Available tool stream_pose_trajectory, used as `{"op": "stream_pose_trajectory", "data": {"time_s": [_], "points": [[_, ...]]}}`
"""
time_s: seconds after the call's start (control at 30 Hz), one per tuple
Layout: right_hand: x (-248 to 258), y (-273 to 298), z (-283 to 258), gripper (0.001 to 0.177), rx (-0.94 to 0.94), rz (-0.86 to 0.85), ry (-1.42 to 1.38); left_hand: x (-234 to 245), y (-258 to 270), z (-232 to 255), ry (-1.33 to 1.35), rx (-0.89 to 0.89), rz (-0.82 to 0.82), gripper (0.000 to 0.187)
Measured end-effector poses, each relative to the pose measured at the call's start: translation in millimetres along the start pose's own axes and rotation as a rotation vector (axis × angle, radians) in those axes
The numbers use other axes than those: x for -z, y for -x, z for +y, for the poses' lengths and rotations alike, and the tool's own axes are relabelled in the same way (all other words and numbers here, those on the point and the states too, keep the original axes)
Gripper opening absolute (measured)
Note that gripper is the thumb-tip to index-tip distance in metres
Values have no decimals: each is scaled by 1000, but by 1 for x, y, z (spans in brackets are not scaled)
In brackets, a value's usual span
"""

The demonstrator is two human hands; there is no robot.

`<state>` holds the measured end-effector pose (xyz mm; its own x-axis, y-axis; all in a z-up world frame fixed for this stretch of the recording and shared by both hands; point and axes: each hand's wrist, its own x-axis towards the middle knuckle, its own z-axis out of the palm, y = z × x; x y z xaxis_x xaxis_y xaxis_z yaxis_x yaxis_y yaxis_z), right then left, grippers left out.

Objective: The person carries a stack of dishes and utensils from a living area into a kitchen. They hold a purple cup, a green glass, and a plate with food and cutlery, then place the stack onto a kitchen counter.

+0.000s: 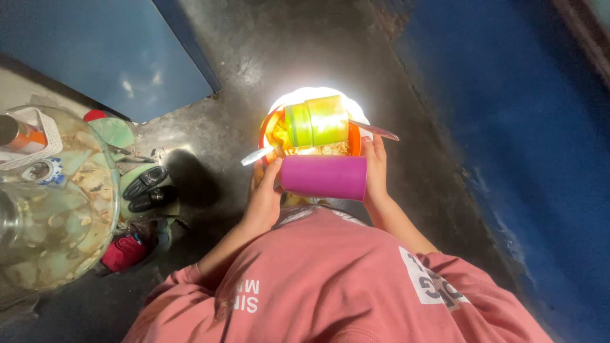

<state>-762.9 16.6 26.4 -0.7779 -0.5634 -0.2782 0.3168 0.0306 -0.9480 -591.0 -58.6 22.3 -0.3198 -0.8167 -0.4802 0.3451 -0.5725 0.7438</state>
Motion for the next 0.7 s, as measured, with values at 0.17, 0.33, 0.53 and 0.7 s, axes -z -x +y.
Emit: {"op": "stream_pose_trajectory", "data": {"time_s": [0.17,0.33,0.53,0.7], "points": [[10,-16,11,63,1,3,-3,2,-17,-16,1,-17,8,46],[9,-34,23,59,41,5,-18,3,-35,-20,-18,-22,-14,47],[-5,-54,22,54,100,-38,-78,-12,-51,1,-1,-50,-61,49],[-16,-95,47,43,194,-51,-127,45,-108,-13,-1181,-655,-315,71]]}}
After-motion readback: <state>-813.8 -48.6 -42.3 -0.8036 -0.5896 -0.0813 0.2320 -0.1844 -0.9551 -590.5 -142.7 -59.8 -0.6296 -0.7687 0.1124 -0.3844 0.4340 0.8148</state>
